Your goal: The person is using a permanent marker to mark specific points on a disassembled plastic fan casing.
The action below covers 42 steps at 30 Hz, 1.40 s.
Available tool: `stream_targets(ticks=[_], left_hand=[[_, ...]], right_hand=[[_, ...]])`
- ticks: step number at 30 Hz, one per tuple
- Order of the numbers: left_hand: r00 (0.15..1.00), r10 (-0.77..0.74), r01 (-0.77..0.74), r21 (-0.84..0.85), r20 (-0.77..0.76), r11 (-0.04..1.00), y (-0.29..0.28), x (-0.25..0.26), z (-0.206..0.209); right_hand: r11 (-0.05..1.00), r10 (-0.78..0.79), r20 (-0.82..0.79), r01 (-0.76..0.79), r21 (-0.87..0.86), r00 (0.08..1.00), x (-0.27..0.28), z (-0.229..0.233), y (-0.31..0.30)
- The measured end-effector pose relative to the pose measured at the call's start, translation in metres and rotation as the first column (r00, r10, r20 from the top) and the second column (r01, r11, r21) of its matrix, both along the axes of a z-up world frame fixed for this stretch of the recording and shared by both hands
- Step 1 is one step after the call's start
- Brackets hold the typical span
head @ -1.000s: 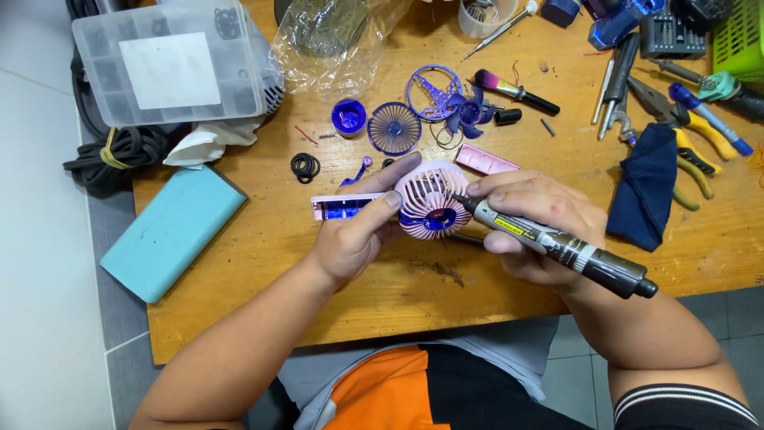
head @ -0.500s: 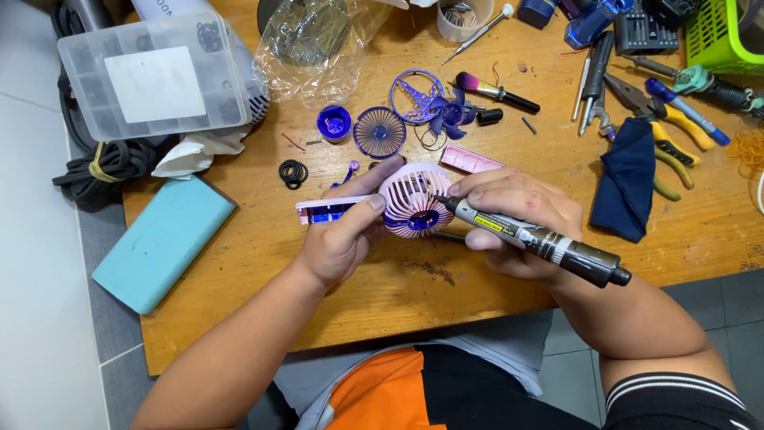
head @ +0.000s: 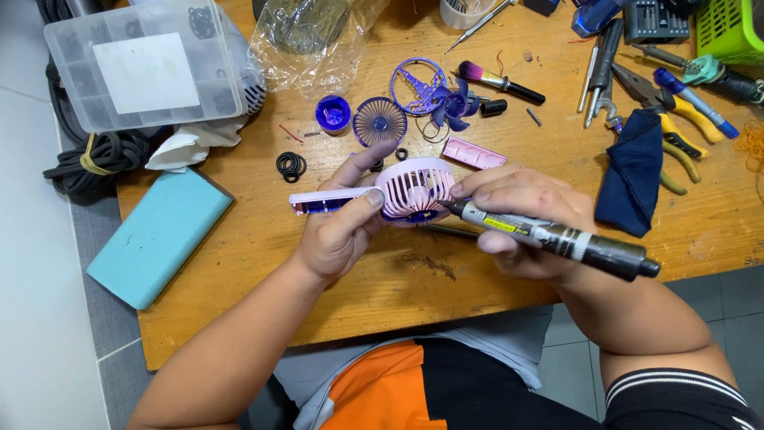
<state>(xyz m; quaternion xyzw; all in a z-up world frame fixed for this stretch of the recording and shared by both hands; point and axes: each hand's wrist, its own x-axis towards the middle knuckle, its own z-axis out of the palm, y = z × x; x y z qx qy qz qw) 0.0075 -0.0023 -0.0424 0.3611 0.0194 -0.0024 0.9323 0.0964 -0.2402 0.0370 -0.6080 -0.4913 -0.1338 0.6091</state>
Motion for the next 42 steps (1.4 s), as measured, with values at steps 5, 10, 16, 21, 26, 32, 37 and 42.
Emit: stream_targets(ticks=[5, 10, 16, 21, 26, 32, 37, 42], left_hand=[[1.0, 0.023, -0.023, -0.022, -0.015, 0.999, 0.0, -0.003, -0.013], [0.999, 0.031, -0.031, -0.047, -0.008, 0.998, -0.002, -0.003, -0.02], [0.998, 0.051, -0.053, -0.101, -0.024, 0.993, -0.005, -0.002, -0.008], [0.999, 0.041, -0.043, -0.098, -0.022, 0.994, -0.006, -0.003, -0.011], [0.999, 0.035, -0.036, -0.099, -0.01, 0.994, -0.004, 0.005, -0.025], [0.998, 0.057, -0.057, -0.112, -0.006, 0.992, -0.003, 0.01, -0.028], [0.997, 0.07, -0.073, -0.101, -0.026, 0.992, -0.004, 0.005, -0.02], [0.996, 0.075, -0.079, -0.109, -0.045, 0.991, -0.006, 0.005, -0.01]], right_hand=[[1.0, -0.006, -0.043, 0.007, 0.008, 0.999, 0.002, -0.005, 0.001], [1.0, -0.018, -0.042, 0.018, -0.007, 0.999, -0.002, -0.006, 0.0], [0.998, -0.033, -0.022, 0.032, -0.055, 0.999, -0.001, 0.0, 0.003], [1.0, -0.019, -0.003, 0.019, -0.024, 1.0, 0.0, -0.004, 0.002], [1.0, -0.015, 0.008, 0.016, -0.023, 1.0, 0.004, 0.002, 0.003], [1.0, -0.006, 0.029, 0.005, 0.016, 1.0, 0.007, 0.003, 0.01], [1.0, -0.013, 0.001, 0.012, 0.015, 1.0, 0.007, -0.002, 0.009], [1.0, -0.008, -0.02, 0.008, 0.001, 1.0, 0.009, -0.003, 0.01]])
